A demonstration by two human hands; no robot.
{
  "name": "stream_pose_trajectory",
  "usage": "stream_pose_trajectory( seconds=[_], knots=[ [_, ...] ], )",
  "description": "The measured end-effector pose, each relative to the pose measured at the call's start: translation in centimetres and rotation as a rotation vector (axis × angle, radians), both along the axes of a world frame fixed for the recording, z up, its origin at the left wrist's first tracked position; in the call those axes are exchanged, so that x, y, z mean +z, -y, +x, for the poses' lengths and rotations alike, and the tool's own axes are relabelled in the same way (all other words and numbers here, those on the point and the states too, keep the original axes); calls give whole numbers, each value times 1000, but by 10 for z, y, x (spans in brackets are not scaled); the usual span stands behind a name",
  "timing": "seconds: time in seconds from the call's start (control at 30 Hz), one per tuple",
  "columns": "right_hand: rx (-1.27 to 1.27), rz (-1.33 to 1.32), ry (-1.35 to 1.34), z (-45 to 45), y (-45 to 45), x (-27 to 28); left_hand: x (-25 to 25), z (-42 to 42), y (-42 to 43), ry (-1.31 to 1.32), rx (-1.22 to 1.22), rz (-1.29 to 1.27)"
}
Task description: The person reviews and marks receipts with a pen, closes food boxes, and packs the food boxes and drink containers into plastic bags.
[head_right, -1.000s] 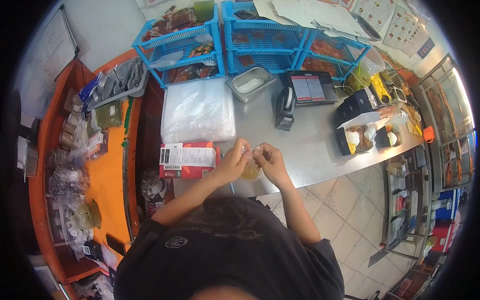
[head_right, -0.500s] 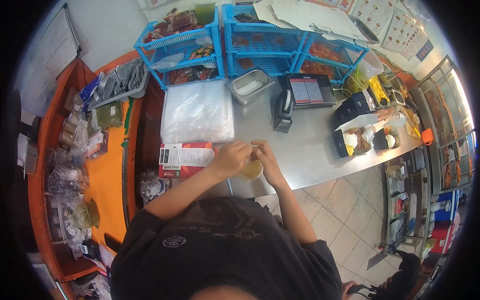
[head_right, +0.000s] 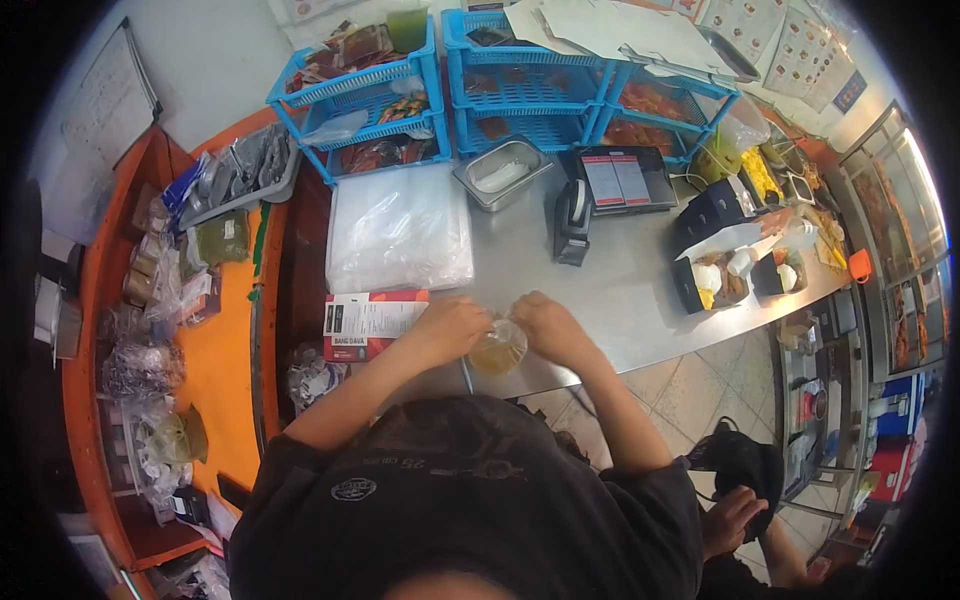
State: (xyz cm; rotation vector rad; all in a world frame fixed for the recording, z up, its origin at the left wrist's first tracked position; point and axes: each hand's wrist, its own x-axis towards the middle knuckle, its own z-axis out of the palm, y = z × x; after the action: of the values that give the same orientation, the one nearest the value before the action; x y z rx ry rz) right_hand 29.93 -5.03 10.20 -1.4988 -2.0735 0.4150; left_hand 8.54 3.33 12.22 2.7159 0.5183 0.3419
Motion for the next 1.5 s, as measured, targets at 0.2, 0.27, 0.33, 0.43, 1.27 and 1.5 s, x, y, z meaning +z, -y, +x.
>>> stream_pose_trajectory(
  seconds=[0.2,0.27,0.33,0.43,1.27,1.5],
  knots=[
    [-184,69,-19,36,1,-26,13,-8,3,-166,40,-124],
    [-239,-140,-482,33,-2,-13,9,-6,1,79,2,-166],
    [-242,-267,-940,7,-5,-10,-9,1,-4,392,-54,-341],
    [-300,-259,-1304,-17,-13,-26,-24,11,3,454,61,-1224],
    [-493,-343,168,-73,-3,3,54,-34,-1,705,249,-900],
    [-528,-234,133,-88,-14,-5,34,-172,-52,757,903,-530]
  ],
)
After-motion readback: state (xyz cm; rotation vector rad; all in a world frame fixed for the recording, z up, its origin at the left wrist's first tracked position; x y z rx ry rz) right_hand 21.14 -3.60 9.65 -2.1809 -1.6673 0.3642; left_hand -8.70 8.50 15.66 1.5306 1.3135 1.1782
